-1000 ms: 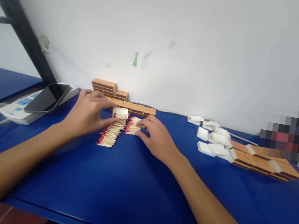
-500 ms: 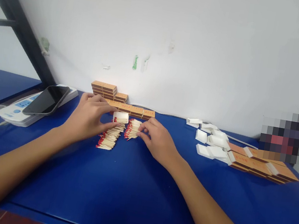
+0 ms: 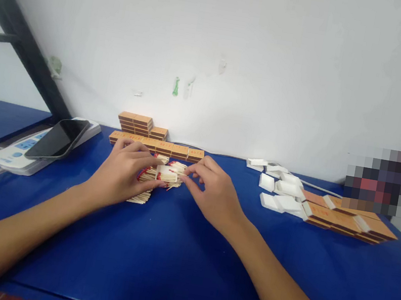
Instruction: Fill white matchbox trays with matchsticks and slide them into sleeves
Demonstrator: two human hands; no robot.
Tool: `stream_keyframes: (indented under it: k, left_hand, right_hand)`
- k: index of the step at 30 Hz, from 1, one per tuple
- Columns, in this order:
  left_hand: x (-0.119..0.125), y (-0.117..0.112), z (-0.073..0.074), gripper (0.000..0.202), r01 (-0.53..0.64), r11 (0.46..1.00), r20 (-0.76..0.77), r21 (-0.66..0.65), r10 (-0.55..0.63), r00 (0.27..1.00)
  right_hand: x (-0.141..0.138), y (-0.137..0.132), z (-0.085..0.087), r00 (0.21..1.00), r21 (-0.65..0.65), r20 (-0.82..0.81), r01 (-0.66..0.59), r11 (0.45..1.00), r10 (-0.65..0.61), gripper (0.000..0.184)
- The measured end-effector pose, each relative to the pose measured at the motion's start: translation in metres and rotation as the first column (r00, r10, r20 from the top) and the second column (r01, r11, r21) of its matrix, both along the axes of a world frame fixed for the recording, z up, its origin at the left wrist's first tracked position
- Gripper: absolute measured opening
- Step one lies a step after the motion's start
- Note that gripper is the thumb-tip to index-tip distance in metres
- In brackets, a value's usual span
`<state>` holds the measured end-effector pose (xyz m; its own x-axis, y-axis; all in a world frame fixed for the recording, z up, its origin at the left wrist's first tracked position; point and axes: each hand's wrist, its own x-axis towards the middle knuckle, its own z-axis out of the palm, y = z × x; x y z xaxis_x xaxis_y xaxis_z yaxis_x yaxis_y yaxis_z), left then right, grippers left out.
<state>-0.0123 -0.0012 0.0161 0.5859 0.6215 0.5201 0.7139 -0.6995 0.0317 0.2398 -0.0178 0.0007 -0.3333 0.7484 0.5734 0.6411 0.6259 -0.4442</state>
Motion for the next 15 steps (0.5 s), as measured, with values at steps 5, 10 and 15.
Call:
stream_keyframes:
  k: [5,10,15]
  left_hand:
    - [0.008,-0.006,-0.003,0.037,0.052,0.999,0.02,-0.013,-0.051,0.998]
    - [0.006,-0.002,-0.004,0.04,0.047,0.997,0.056,-0.064,-0.043,0.998]
    - [-0.004,0.008,0.0,0.035,-0.023,0.998,0.081,-0.057,0.027,0.996]
  right_hand:
    - [-0.007,-0.006,0.001,0.999,0.012,0.04,-0.036,0.999,0.036,0.005]
    - [-0.005,-0.005,-0.001,0.999,0.02,0.025,-0.03,0.999,0.029,0.007]
    - [0.0,0.002,-0.009,0.999,-0.051,0.037,-0.01,0.999,0.012,0.008]
